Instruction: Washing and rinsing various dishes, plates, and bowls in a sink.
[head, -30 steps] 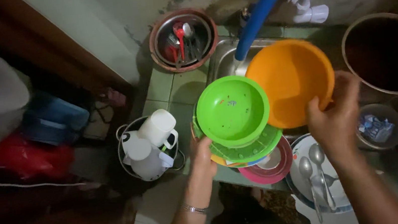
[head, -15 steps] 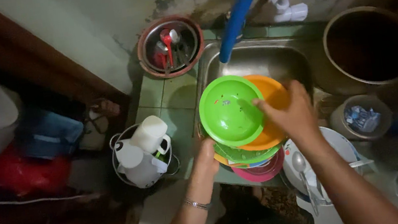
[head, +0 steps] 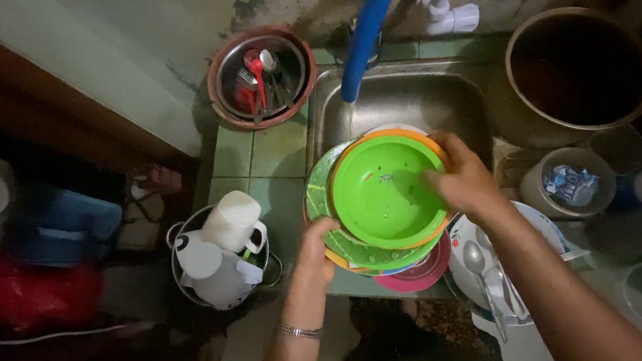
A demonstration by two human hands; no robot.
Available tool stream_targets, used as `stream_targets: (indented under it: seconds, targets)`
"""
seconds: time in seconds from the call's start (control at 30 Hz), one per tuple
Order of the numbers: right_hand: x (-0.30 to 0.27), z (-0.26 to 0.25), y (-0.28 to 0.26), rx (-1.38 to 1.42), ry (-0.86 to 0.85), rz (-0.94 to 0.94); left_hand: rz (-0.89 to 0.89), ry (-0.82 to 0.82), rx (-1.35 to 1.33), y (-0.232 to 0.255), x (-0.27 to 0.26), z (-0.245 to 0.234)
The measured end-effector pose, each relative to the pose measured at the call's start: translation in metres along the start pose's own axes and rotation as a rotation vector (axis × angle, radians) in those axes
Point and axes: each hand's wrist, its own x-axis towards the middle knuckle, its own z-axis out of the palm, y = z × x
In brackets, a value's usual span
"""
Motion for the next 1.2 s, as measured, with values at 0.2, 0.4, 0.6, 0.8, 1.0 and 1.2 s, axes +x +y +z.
stream_targets:
  seconds: [0.2,0.4,0.6,0.8,1.0,1.2]
  targets:
    - [-0.005,0.014,-0.022,-0.123,-0.044,0.091,0.006,-0.042,-0.067,-0.009,0.007,-0.016]
    - [-0.003,0.025,-0.008,-0.233,-0.032,-0.02,0.037,-0.041,-0.13,-0.003,-0.008,-0.005]
    - [0.001,0.027,-0.012,-0.131,-0.128,0.17,0.076,-0.057,-0.157,0.024,-0.037,0.016]
    - [-0.008,0.032,-0.033,0.069,-0.144,0.312,0.109,-0.072,-0.217,0.032,-0.056,0.026]
    - [-0.012,0.034,-0.026,0.162,-0.224,0.231,0.122,-0.064,-0.302,0.017,-0.064,0.013]
    - [-0.023,0.039,-0.03,0.373,-0.31,0.366,0.125,0.002,-0.299,-0.004,-0.065,-0.026]
